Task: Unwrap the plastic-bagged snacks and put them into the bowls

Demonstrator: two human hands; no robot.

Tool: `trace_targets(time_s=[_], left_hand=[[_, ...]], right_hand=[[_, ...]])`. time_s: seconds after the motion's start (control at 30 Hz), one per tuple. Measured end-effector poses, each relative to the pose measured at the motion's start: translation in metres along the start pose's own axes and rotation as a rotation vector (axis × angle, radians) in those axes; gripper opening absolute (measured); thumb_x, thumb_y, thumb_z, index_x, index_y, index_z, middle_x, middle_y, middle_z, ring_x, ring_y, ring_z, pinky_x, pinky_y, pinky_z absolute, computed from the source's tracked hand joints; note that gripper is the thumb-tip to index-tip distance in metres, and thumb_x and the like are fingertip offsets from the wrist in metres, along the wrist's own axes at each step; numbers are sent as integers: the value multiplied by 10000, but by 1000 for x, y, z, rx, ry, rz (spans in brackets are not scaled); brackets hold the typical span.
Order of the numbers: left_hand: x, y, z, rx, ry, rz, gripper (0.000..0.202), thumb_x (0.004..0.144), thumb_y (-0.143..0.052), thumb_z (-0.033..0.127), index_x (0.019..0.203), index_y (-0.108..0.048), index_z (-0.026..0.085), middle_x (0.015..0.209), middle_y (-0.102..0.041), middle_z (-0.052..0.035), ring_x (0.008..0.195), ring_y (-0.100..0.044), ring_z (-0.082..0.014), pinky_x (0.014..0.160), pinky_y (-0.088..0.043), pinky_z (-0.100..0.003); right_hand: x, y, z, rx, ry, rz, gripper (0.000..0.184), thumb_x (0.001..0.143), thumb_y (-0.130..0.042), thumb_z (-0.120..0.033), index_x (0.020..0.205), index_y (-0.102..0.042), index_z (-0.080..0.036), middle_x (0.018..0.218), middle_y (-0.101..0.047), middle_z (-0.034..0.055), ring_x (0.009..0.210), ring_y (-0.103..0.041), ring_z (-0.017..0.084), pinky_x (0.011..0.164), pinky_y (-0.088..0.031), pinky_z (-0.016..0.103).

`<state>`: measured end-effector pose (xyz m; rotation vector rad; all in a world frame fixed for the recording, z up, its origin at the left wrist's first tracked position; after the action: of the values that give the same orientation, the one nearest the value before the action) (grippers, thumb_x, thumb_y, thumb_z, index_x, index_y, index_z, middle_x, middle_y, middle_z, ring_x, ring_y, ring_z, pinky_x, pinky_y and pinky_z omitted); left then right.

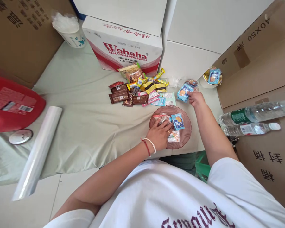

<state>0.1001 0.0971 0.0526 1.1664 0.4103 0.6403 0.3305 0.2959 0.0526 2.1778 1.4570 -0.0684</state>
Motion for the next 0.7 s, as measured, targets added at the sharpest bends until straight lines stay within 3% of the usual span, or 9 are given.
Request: trace_targets(time_s=[0.1,0.17,0.27,0.33,0.4,0.5,0.6,0.7], left_hand=[[0,-2,-1,-4,1,0,514,953,-516,277,1456,-618,258,1612,-525,-62,1549,-375,-282,1318,-135,-581],[1,-2,0,-6,-6,-1,512,956,-505,273,1454,-618,243,1618,-517,-66,1550,-374,-288,1314,-150,-590],[1,0,1,-5,-22,14,514,959,-491,262,1458,-613,232,1603,-534,-71,1548,-377,-290,1316,-157,-590],[2,0,1,-1,-20,24,529,955,-503,259,1474,-599,245,1575,-565,-70,1544,-384,-290,1318,-156,-594],[1,-2,-1,6,-14,24,544,947,-526,260,1488,-588,264,1551,-590,-67,1541,-388,-297,1315,-165,-607],[-3,0,-3,-4,-29,42,521,964,-511,245,1477,-602,267,1518,-620,-80,1513,-437,-291,1299,-234,-597],[-8,16,-3,-29,-55,156,491,1002,-446,211,1462,-615,233,1488,-643,-100,1506,-458,-254,1267,-338,-516],[-5,29,-5,-13,-9,231,493,1042,-417,272,1514,-559,242,1574,-569,-75,1530,-428,-246,1275,-317,-512]], right_hand=[[-31,38,-7,91,60,-14,294,896,-763,-368,821,-518,-223,561,-329,-92,455,-242,57,388,-181,173],[-59,40,-11,123,109,-213,316,827,-819,-400,842,-578,-197,589,-392,-81,475,-279,50,416,-211,171],[-106,6,-8,-52,139,-619,316,819,-801,-426,959,-695,-163,650,-542,-40,513,-405,66,483,-309,185],[-123,-22,-4,-337,225,-703,245,908,-691,-382,1011,-734,-164,759,-665,7,627,-566,120,585,-433,219],[-126,-49,0,-696,344,-625,197,941,-620,-282,1001,-758,-155,899,-749,63,823,-680,201,735,-509,269],[-128,-79,7,-1051,427,-475,207,922,-618,-206,1029,-773,-122,1066,-775,175,1012,-713,301,875,-518,326],[-137,-91,12,-1152,475,-372,315,980,-504,-190,1161,-752,-124,1191,-754,201,1084,-710,303,939,-512,343],[-142,-88,12,-1124,518,-329,327,1002,-489,-211,1211,-732,-144,1228,-744,185,1108,-699,290,958,-505,332]])
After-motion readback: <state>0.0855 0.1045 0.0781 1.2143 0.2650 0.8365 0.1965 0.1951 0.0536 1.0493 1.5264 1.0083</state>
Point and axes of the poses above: each hand's wrist, its own x-axis towards the middle knuckle, its own y-axis out of the back of the hand, z = x × y, the point moved 8 cm from there along x, towards the middle knuckle
